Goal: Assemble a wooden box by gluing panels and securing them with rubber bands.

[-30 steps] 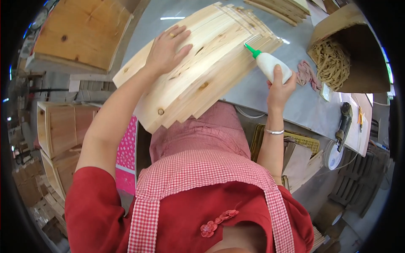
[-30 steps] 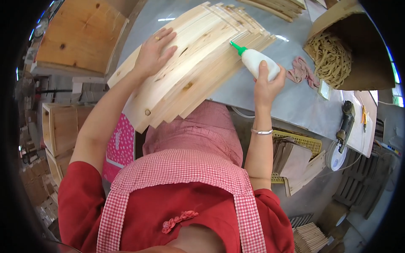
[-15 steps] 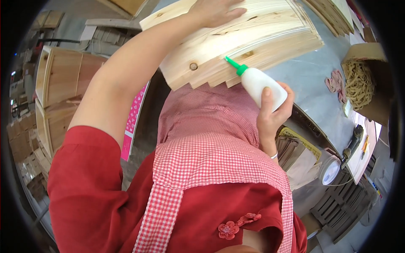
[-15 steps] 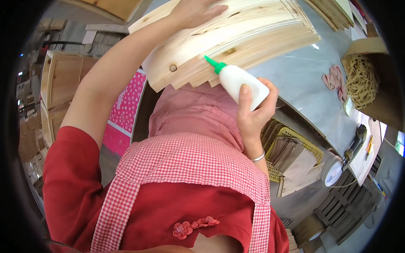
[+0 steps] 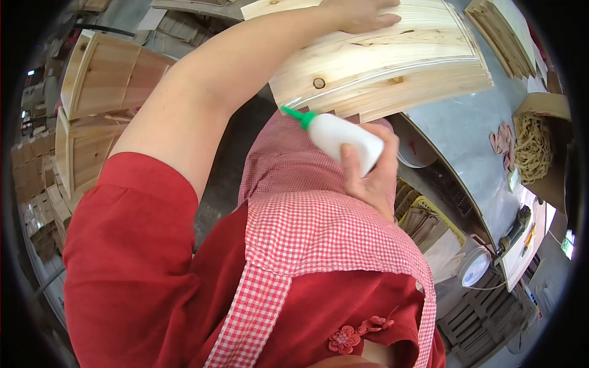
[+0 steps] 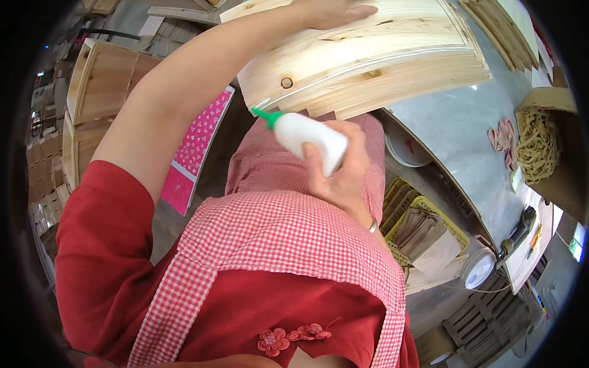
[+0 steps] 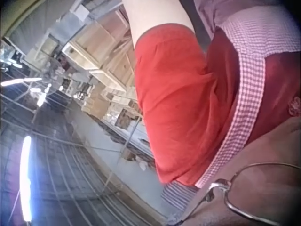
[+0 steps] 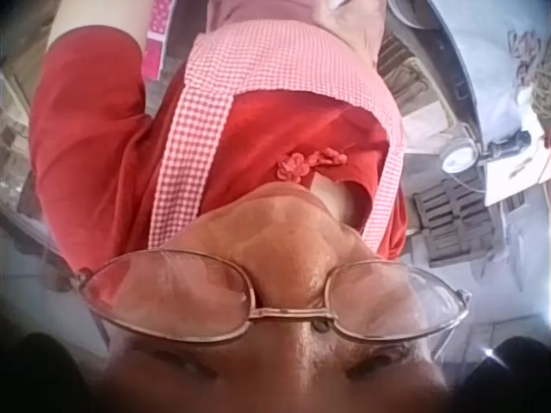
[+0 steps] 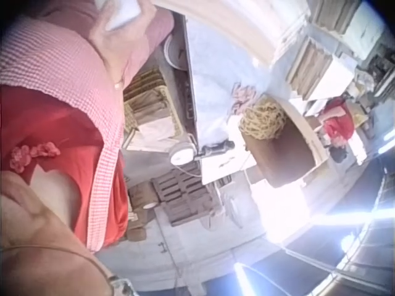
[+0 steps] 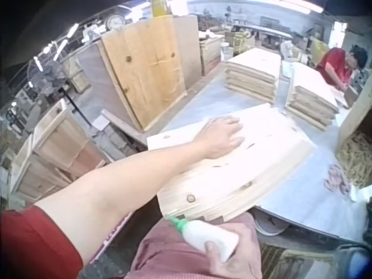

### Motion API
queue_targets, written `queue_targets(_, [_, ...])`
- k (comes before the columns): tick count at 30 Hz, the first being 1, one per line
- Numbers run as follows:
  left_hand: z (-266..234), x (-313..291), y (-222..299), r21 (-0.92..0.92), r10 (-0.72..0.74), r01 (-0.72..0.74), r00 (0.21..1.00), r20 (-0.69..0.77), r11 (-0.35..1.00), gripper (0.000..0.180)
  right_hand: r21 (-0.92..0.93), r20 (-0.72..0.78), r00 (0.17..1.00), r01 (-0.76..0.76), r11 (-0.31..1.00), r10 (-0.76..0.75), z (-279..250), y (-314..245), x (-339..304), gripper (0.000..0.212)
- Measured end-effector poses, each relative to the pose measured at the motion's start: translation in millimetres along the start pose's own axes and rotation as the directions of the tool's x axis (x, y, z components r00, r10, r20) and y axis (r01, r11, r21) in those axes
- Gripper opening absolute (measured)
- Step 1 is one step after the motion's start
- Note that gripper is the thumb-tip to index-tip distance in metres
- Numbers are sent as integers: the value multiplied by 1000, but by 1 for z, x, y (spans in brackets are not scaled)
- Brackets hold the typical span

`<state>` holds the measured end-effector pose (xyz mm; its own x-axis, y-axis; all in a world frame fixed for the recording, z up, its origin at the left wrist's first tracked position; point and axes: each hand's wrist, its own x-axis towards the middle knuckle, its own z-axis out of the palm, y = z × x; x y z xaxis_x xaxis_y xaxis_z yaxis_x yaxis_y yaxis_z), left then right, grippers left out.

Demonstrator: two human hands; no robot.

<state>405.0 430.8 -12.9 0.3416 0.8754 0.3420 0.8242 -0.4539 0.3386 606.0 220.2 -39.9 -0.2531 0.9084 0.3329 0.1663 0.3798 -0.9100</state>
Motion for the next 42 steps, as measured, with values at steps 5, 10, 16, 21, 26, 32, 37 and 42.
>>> queue_targets(5, [2,14,8,9,-16,15,993,120,1000,45,169,-28,990,-134,976,141,-9,8,11,44])
queue_targets(10, [25,4,-22,139,13,-12,1000,-8,990,50,286,-440,844,-193,939,308,-81,43,42,38])
queue_targets(16, [18,11,-7,120,-3,-3,999,47,993,49,234,-756,602,-117,965,257,-169,86,94,34])
queue_targets(21, [16,14,-6,132,-25,16,997,69,991,48,204,-790,559,-149,968,253,-189,118,126,33])
queue_targets(26, [14,14,-4,119,-45,36,996,77,992,48,177,-818,514,-203,963,259,-192,138,139,34])
queue_targets(32, [16,13,-4,80,-43,39,998,46,996,48,68,-843,516,-183,981,155,-200,154,139,34])
queue_targets(37, [22,12,-13,74,-7,6,1000,16,997,48,46,-781,592,-268,962,202,-186,133,111,41])
queue_targets(42, [25,9,-20,145,13,-12,1000,-6,989,48,-40,-660,731,-262,964,171,-139,99,68,39])
